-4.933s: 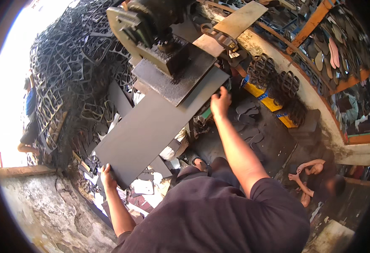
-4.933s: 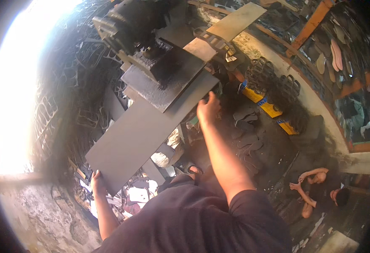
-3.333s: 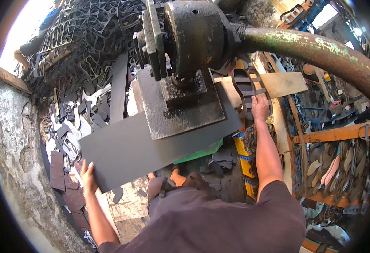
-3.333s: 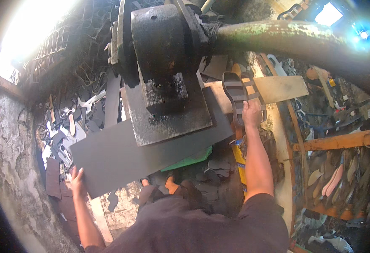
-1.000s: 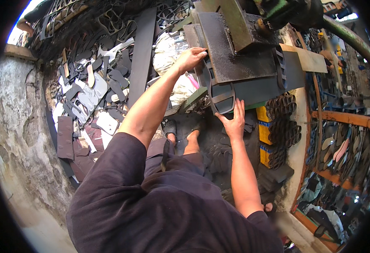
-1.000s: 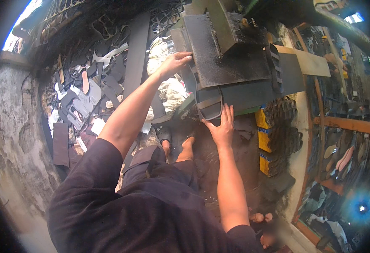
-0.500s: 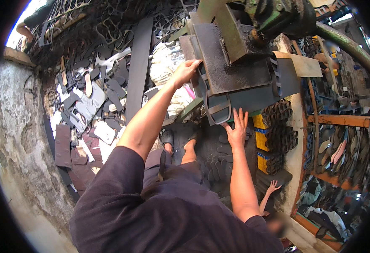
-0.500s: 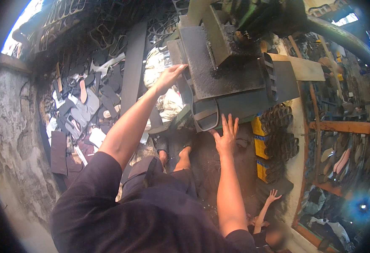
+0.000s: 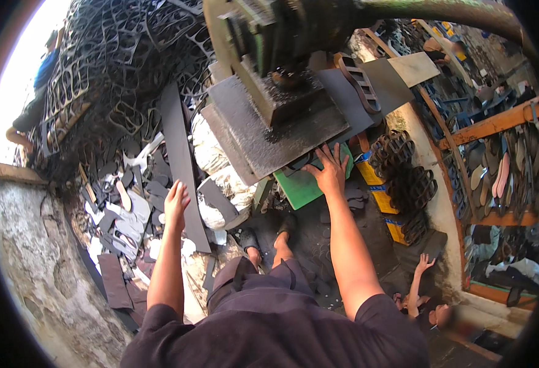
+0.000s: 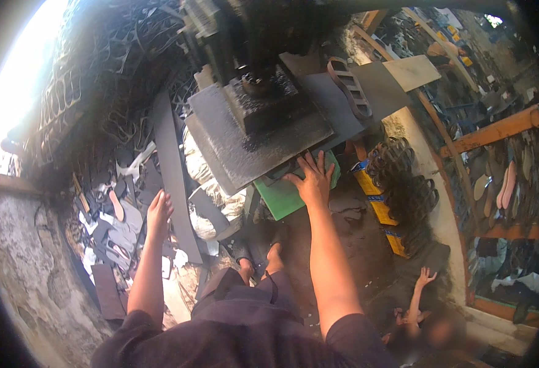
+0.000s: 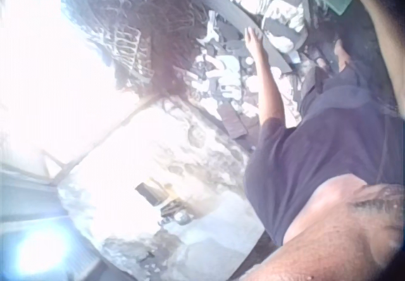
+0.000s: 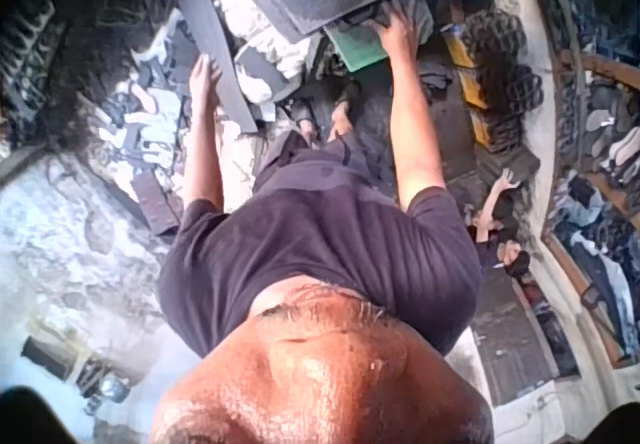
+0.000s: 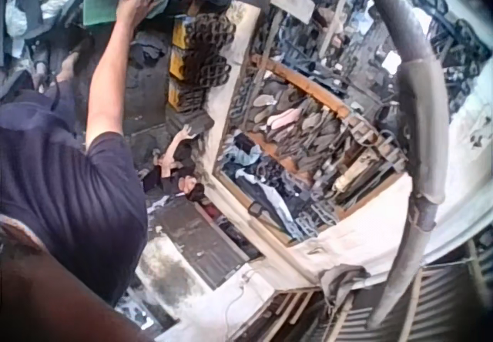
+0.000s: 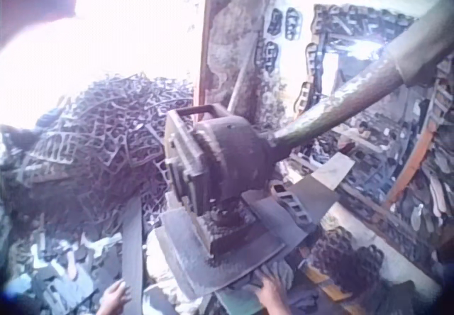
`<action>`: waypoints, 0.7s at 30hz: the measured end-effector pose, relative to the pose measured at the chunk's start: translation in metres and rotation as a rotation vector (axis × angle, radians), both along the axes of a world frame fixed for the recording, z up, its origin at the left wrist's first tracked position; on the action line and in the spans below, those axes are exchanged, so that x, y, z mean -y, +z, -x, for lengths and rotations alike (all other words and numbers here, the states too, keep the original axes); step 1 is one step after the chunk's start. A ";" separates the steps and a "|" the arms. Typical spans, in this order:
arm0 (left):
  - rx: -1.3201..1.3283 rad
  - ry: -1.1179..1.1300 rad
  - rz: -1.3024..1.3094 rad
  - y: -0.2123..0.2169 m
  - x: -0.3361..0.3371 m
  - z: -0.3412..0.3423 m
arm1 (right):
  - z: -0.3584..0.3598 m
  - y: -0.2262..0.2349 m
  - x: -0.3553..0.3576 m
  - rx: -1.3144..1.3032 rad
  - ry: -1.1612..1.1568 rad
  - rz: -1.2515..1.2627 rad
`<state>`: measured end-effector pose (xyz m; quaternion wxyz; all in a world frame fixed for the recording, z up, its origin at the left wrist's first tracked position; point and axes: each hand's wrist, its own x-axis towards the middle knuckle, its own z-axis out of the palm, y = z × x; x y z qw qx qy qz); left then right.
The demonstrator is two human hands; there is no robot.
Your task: The person operates a hydraulic press to cut rubber soles from a sheet using a metal template. They repeatedly place the sheet under the press, activate the lever, and remove the cut soles and offcuts.
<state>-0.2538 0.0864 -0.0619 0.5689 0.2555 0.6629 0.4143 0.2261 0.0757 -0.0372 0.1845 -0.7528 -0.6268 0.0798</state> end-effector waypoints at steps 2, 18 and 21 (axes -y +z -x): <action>0.001 0.045 -0.006 0.006 0.014 0.010 | 0.001 0.006 -0.017 -0.032 -0.004 -0.037; 0.057 -0.537 -1.652 0.453 -0.053 -0.342 | -0.112 0.363 -0.013 0.033 -0.010 -0.519; -0.309 -0.689 -1.797 0.550 -0.030 -0.393 | -0.138 0.492 -0.026 0.375 -0.016 -0.961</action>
